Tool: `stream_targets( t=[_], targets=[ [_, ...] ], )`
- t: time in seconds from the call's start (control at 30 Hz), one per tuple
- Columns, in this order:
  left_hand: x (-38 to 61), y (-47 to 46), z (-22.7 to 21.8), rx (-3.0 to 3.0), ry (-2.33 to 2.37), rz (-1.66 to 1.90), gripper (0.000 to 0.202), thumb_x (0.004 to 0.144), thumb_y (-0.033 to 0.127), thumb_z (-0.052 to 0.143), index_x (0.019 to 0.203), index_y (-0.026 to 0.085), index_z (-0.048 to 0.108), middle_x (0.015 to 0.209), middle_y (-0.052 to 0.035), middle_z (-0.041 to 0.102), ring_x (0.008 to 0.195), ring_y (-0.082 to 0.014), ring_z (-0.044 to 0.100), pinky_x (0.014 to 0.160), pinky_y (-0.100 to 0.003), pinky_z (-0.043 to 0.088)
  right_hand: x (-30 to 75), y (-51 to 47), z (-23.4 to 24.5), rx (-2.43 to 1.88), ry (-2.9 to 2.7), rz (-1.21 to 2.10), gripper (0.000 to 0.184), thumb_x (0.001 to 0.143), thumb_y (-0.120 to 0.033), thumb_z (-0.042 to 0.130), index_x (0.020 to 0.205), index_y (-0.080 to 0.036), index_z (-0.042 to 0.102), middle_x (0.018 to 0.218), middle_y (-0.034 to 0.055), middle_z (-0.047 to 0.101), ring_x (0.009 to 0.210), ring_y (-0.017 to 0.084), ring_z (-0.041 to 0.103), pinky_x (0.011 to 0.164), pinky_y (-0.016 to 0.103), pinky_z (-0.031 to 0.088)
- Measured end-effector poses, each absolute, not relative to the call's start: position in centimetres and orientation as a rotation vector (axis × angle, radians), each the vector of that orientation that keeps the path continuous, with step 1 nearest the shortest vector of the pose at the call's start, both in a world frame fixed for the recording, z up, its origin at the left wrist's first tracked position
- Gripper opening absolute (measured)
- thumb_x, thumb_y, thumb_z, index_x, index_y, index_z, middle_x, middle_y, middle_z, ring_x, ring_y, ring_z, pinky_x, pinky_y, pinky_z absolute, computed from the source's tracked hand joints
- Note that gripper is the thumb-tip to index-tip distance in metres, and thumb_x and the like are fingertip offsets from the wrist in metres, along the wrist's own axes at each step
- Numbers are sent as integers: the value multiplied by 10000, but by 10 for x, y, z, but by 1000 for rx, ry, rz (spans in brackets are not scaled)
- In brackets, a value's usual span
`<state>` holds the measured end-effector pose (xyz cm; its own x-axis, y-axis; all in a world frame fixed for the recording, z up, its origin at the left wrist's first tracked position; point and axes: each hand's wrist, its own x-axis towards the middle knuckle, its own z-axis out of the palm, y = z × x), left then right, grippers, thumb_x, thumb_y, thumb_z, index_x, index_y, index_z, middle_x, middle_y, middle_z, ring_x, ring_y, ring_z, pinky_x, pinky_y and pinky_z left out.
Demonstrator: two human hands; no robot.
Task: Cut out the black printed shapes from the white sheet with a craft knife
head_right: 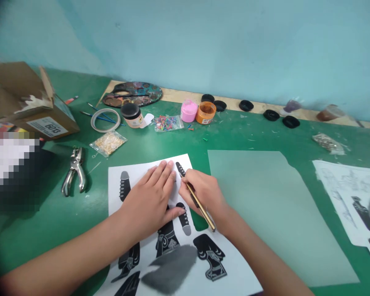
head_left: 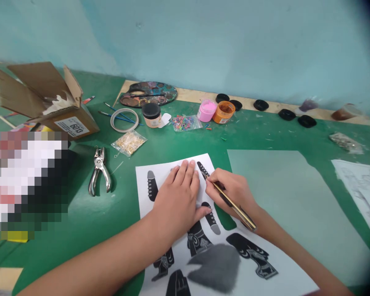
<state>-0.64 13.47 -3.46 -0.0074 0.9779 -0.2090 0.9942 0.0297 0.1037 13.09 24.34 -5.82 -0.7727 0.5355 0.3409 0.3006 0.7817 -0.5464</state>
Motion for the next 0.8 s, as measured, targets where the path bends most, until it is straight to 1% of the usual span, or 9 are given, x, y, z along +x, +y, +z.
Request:
stream_targets(
  t=[0.2,0.3,0.5,0.67,0.8],
  targets=[
    [-6,133,-38,2063,2092,-78,909,896,689,476,1498,16,375,1606,-218,176,1506,-362,151,1215,-502,227,133,246,-60,-606,-2498,641,134,847,-154,537,726,-207,513,619,-28,539,528,99,463,538,243,347],
    [-8,133,-38,2057,2075,-79,885,912,678,453,1496,18,379,1604,-222,178,1503,-368,160,1206,-507,240,134,247,-61,-587,-2517,637,140,844,-153,537,718,-208,508,620,-24,547,526,99,472,536,243,353],
    [-12,135,-43,2128,2040,-112,926,906,716,417,1492,0,374,1593,-249,206,1491,-383,199,1190,-496,261,133,245,-61,-595,-2512,594,158,841,-126,519,708,-208,496,627,-14,552,548,108,482,540,247,358],
    [-7,133,-38,2082,2083,-91,900,907,695,445,1495,16,381,1601,-223,190,1501,-365,175,1205,-501,239,134,247,-59,-564,-2509,585,154,836,-127,517,709,-210,491,610,-22,526,527,103,456,520,248,338],
    [-8,133,-37,2071,2077,-98,894,916,681,443,1503,12,362,1603,-226,156,1503,-368,143,1211,-506,231,134,249,-56,-538,-2547,608,154,828,-116,523,706,-204,492,609,-27,520,518,95,457,515,236,341]
  ],
)
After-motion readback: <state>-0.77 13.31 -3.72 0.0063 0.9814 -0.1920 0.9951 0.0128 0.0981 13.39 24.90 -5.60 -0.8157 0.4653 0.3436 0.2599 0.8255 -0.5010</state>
